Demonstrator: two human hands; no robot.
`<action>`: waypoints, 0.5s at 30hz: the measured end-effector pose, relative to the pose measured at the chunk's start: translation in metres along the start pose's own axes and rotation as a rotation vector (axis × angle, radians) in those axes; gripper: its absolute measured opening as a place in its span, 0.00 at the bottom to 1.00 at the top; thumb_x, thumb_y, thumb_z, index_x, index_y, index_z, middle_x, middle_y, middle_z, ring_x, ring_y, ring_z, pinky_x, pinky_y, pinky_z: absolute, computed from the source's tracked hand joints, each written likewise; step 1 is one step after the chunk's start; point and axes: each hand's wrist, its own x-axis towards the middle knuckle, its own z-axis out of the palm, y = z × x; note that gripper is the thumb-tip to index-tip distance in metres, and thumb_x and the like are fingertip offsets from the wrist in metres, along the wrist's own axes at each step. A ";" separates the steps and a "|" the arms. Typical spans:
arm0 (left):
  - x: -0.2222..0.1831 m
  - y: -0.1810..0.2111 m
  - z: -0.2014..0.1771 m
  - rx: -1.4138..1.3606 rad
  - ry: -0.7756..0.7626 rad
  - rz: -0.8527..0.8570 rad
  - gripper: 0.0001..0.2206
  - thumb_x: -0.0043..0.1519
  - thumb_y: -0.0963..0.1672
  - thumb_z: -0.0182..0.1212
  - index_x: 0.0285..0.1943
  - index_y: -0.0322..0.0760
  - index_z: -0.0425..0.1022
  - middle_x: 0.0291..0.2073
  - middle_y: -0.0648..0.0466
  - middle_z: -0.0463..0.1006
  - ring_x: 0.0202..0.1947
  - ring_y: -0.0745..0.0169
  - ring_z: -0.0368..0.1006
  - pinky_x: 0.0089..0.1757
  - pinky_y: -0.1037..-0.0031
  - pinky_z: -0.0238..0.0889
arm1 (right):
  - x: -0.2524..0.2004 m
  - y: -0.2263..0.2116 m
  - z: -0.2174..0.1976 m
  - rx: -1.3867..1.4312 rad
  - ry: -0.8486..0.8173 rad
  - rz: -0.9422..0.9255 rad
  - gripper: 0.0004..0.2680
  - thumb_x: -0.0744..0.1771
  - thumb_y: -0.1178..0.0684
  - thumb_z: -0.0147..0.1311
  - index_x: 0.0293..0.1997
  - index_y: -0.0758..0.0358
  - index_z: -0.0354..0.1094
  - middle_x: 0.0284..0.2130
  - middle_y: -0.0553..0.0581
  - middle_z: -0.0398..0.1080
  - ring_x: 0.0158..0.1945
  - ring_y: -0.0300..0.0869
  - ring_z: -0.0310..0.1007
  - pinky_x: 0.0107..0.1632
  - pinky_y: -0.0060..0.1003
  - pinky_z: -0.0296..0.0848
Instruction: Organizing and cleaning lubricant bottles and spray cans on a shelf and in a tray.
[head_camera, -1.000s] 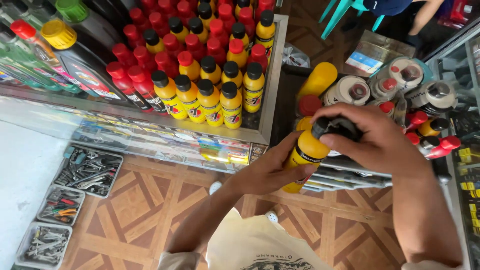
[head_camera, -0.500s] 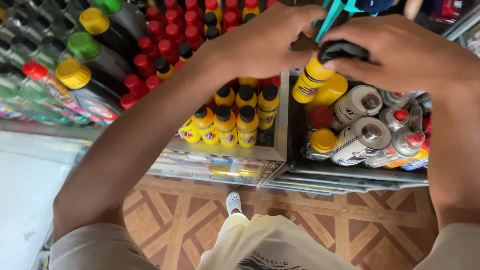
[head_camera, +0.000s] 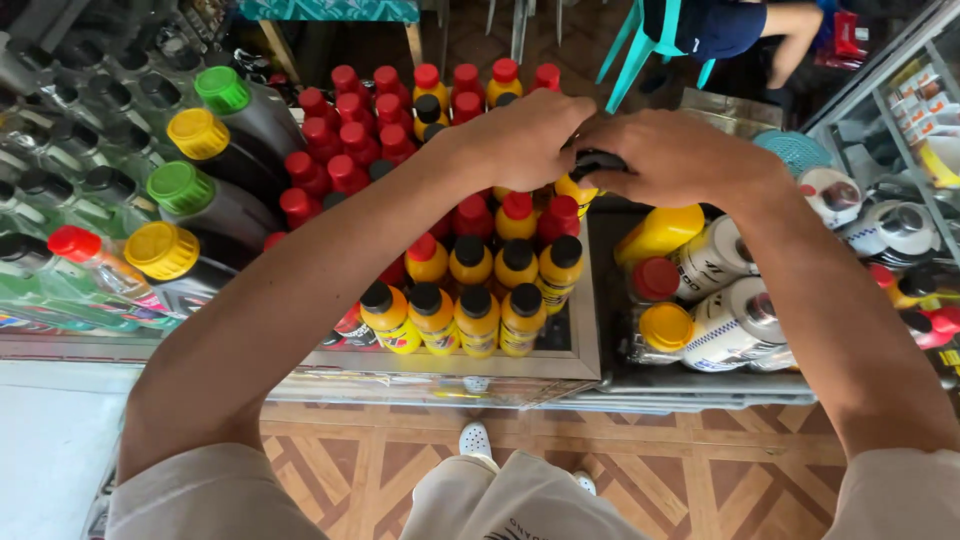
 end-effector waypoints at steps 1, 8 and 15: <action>-0.001 0.000 -0.003 0.021 -0.010 -0.033 0.08 0.57 0.39 0.63 0.43 0.28 0.72 0.34 0.42 0.82 0.30 0.39 0.78 0.30 0.58 0.69 | 0.004 -0.001 0.002 -0.036 -0.042 0.040 0.14 0.65 0.52 0.57 0.58 0.56 0.71 0.42 0.57 0.78 0.35 0.60 0.76 0.38 0.55 0.72; -0.004 -0.008 -0.003 0.006 -0.012 -0.062 0.06 0.58 0.39 0.60 0.42 0.28 0.72 0.36 0.42 0.82 0.30 0.39 0.77 0.30 0.58 0.69 | 0.023 0.007 0.019 0.056 -0.081 0.036 0.15 0.65 0.50 0.60 0.57 0.56 0.73 0.37 0.60 0.79 0.31 0.60 0.76 0.37 0.53 0.72; -0.006 -0.020 0.006 0.007 0.051 -0.011 0.05 0.57 0.38 0.59 0.40 0.29 0.71 0.37 0.42 0.80 0.36 0.38 0.76 0.36 0.57 0.69 | 0.025 0.009 0.014 0.147 -0.042 -0.022 0.13 0.63 0.53 0.61 0.52 0.61 0.74 0.39 0.58 0.79 0.33 0.55 0.76 0.39 0.47 0.73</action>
